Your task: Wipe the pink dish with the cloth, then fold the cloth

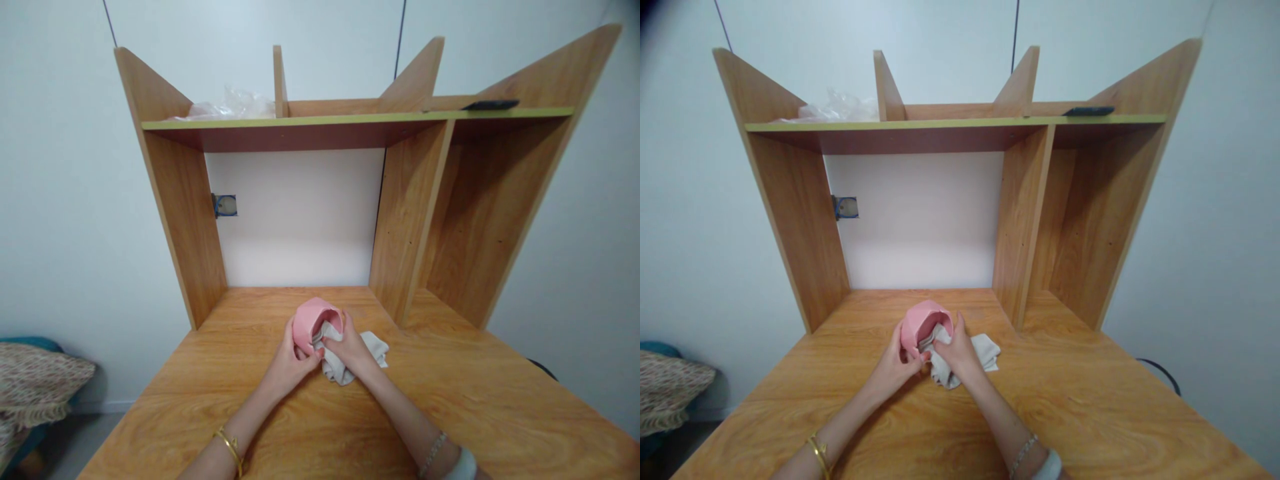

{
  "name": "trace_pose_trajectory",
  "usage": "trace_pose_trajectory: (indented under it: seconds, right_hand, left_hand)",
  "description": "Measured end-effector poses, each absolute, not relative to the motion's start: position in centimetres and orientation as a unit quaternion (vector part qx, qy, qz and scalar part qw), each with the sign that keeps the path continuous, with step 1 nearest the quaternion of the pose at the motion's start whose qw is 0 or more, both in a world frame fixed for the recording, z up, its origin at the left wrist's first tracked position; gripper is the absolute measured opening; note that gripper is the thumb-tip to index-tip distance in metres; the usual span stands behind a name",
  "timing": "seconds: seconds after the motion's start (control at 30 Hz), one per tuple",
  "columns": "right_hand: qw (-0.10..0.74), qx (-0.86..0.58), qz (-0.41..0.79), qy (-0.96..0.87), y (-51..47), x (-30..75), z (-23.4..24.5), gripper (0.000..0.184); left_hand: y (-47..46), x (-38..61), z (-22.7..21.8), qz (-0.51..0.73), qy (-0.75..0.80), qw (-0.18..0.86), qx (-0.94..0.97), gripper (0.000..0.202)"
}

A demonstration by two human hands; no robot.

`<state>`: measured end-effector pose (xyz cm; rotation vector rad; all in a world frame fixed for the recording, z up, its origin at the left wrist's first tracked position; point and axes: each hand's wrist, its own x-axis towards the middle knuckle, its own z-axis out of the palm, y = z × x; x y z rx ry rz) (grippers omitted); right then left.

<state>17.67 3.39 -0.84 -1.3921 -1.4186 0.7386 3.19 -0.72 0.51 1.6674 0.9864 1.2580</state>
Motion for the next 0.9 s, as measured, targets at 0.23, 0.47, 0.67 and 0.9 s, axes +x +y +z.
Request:
trace_pose_trajectory:
  seconds: [0.23, 0.47, 0.67, 0.9]
  right_hand:
    - [0.364, -0.669, 0.129, -0.635, 3.1, 19.5, 0.7, 0.078]
    - [0.284, -0.705, 0.020, -0.650, 2.0, 19.2, 1.7, 0.075]
    - [0.298, -0.690, 0.114, -0.650, 2.1, 18.5, 0.5, 0.080]
    - [0.330, -0.663, 0.198, -0.642, 3.1, 18.5, -1.0, 0.080]
  left_hand:
    - [-0.7, 3.4, 0.6, 0.483, 0.417, 0.364, 0.679, 0.071]
    - [-0.7, 3.2, 0.1, 0.468, 0.431, 0.317, 0.703, 0.067]
    - [-0.6, 2.5, 0.3, 0.448, 0.448, 0.277, 0.722, 0.066]
    - [-0.8, 2.0, 0.9, 0.411, 0.495, 0.241, 0.727, 0.076]
